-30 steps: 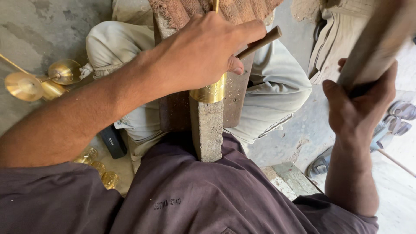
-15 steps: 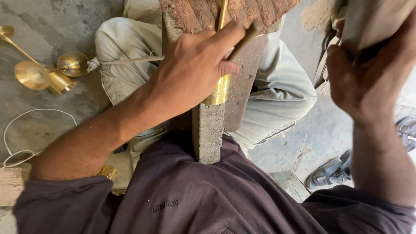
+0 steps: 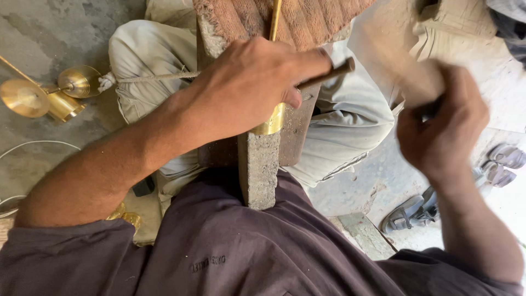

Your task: The person sits on the floor holding a small punch against a brass bell-shaped object resting on a stone block, and repeatedly strikes the punch with a wooden mallet to shape the brass, rotating the piece between strikes.

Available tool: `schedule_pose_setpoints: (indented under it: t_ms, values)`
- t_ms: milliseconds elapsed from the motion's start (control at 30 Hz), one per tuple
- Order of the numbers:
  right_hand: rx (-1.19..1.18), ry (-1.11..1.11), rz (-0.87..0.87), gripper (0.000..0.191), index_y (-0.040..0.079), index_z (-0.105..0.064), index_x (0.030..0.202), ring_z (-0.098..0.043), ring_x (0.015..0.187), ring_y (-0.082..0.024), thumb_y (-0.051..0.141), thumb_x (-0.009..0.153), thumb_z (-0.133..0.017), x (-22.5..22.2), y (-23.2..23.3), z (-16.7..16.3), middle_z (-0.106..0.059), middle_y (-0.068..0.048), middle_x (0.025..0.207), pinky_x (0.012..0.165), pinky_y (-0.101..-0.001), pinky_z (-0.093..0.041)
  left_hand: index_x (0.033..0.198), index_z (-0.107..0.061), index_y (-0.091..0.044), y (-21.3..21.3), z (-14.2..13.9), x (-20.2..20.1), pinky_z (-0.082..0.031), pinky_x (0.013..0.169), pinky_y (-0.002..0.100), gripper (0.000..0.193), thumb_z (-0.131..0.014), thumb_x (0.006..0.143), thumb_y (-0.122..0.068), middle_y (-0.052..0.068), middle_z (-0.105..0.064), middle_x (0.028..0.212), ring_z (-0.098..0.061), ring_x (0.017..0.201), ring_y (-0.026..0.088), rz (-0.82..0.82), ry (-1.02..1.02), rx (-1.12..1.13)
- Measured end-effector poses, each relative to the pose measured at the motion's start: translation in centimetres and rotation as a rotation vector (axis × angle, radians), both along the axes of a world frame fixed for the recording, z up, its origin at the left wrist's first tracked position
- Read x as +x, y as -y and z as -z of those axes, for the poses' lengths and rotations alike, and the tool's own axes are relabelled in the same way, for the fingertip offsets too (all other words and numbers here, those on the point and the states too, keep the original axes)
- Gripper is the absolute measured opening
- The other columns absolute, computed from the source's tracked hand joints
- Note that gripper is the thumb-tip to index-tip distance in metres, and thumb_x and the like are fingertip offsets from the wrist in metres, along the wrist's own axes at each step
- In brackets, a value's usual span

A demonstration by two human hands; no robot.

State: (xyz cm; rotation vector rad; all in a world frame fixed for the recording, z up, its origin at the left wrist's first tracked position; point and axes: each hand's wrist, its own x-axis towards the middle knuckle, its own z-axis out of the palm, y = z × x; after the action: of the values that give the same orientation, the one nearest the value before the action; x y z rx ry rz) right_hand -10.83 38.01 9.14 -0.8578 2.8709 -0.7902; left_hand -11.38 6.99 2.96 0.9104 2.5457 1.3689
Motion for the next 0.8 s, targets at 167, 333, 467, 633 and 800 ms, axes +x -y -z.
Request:
schedule_pose_setpoints:
  t_ms: [167,333,467,633,800]
  values:
    - [0.056,0.055,0.217,0.039,-0.014,-0.046,0.124,-0.063,0.065,-0.027,-0.014,0.091,-0.066,2.8,-0.6,2.4,-0.061,-0.021,0.090,0.052,-0.0346,-0.049,0.125,-0.065,-0.004,0.5,0.4,-0.2,-0.061,0.050,0.027,0.023,-0.060,0.102,0.000,0.012,-0.072,0.073,-0.079,0.080,0.024,0.043,-0.028,-0.017]
    - [-0.026,0.013,0.147,0.038,-0.015,-0.041,0.133,-0.072,0.094,-0.025,-0.012,0.100,-0.061,2.4,0.1,1.3,-0.068,-0.022,0.112,0.078,-0.0300,-0.061,0.126,-0.064,-0.004,1.3,1.1,0.8,-0.062,0.052,0.024,0.023,-0.061,0.104,0.001,0.010,-0.071,0.076,-0.078,0.081,0.022,0.016,-0.042,0.072]
    - [0.223,-0.174,0.115,0.041,-0.012,-0.049,0.127,-0.069,0.087,-0.032,-0.015,0.089,-0.065,1.8,1.8,-1.0,-0.067,-0.027,0.102,0.071,-0.0381,-0.056,0.124,-0.064,-0.007,2.0,1.8,1.8,-0.058,0.050,0.024,0.023,-0.070,0.102,-0.010,0.008,-0.069,0.077,-0.074,0.071,0.015,-0.051,-0.083,0.089]
    - [0.377,-0.275,0.017,0.044,-0.009,-0.049,0.127,-0.067,0.082,-0.032,-0.014,0.087,-0.067,0.8,2.8,-2.0,-0.069,-0.024,0.096,0.072,-0.0395,-0.056,0.120,-0.061,-0.010,2.4,2.9,2.2,-0.056,0.053,0.024,0.024,-0.076,0.102,-0.013,0.006,-0.071,0.087,-0.071,0.074,0.013,-0.090,-0.093,0.162]
    - [-0.009,-0.123,0.048,0.050,-0.015,-0.028,0.145,-0.067,0.113,-0.032,-0.020,0.103,-0.054,1.3,1.3,-1.3,-0.062,-0.027,0.125,0.098,-0.0319,-0.060,0.123,-0.055,-0.008,4.4,3.8,1.6,-0.060,0.064,0.029,0.033,-0.079,0.106,-0.022,0.007,-0.073,0.092,-0.075,0.082,0.016,-0.149,-0.015,0.293]
